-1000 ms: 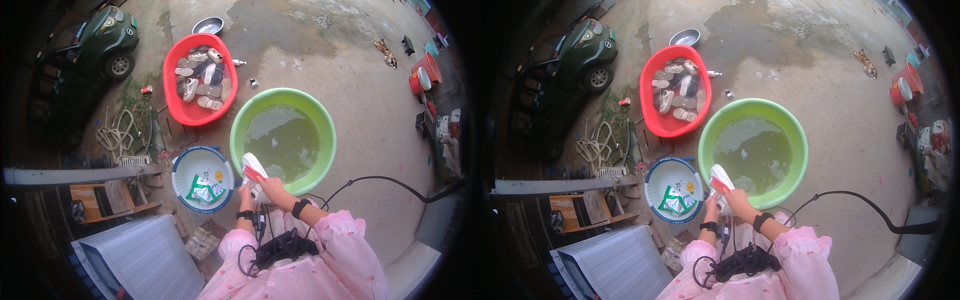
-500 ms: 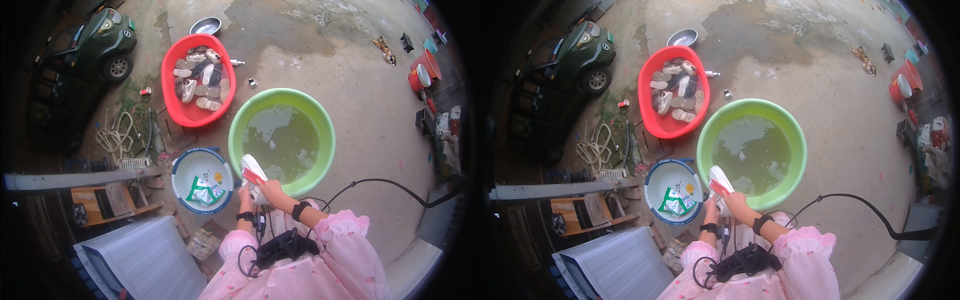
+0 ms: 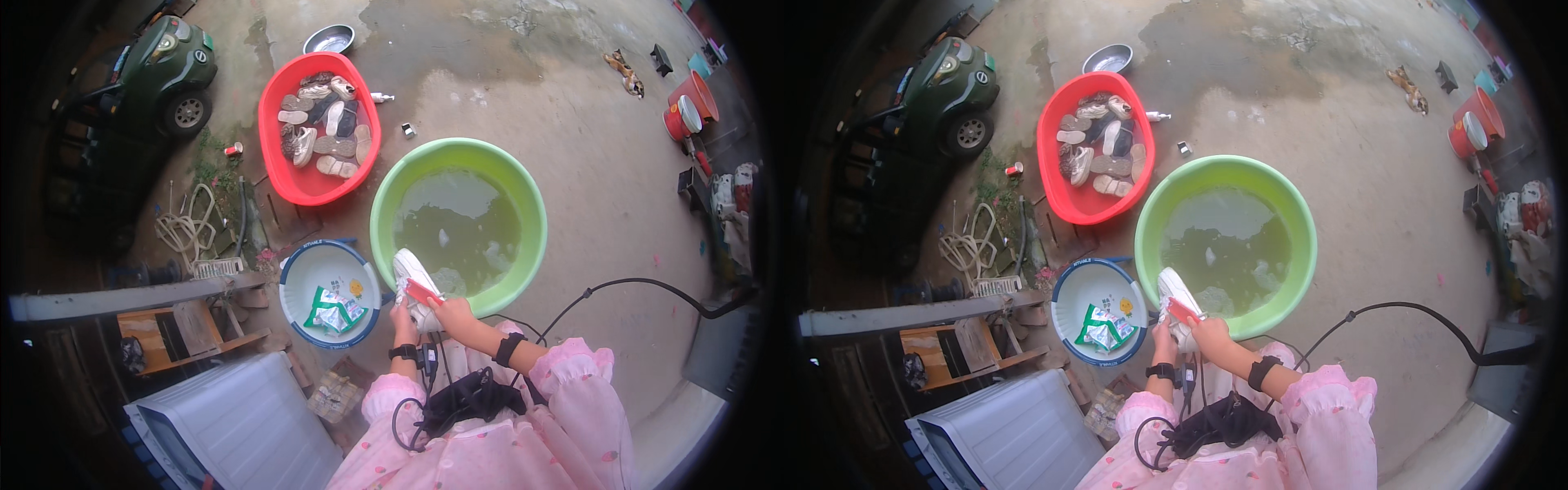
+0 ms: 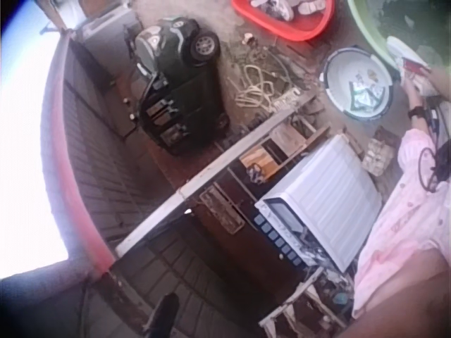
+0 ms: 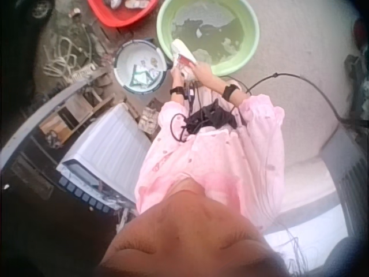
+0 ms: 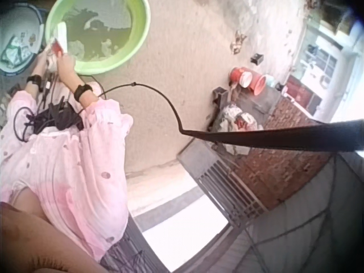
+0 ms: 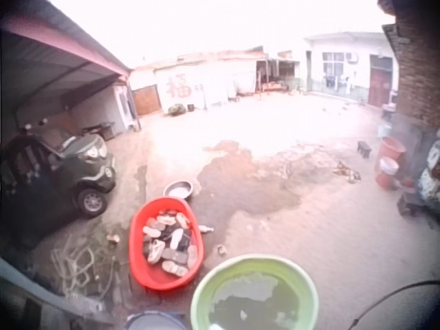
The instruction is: The person cleans a shoe using a brush and soapy water in a basin. The person scrubs the exterior and interior surfaces of the shoe and then rinses it in a second basin.
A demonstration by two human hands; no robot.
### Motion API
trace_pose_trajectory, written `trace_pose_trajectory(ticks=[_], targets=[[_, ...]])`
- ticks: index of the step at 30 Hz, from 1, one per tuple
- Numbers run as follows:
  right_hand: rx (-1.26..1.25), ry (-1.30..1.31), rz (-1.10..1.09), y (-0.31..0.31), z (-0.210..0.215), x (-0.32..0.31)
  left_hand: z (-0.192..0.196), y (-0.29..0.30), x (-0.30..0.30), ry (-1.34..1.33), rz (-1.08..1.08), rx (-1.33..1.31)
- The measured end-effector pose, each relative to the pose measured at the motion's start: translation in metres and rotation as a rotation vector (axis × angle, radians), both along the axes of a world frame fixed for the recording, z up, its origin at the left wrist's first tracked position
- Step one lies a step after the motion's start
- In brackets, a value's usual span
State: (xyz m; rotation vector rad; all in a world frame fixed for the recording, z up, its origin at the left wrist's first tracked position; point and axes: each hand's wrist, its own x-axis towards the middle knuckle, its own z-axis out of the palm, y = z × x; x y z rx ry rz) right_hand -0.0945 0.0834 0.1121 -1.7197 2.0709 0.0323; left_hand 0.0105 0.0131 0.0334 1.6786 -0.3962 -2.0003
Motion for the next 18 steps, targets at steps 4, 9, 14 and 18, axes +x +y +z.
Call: trace_pose_trajectory(ticks=[4, 9, 14, 18], targets=[[-0.094, 0.015, -0.052, -0.023, -0.020, 0.001, -0.019, 0.002, 0.000, -0.002, 0.019, -0.023], [-0.122, 0.024, -0.129, -0.061, -0.046, 0.003, -0.016, 0.001, -0.008, -0.036, 0.005, -0.003], [-0.081, -0.052, -0.072, -0.020, -0.014, 0.004, -0.011, 0.003, -0.001, -0.030, 0.028, 0.004], [-0.002, -0.068, -0.004, -0.004, 0.008, -0.002, -0.027, 0.003, 0.007, 0.014, 0.047, -0.009]])
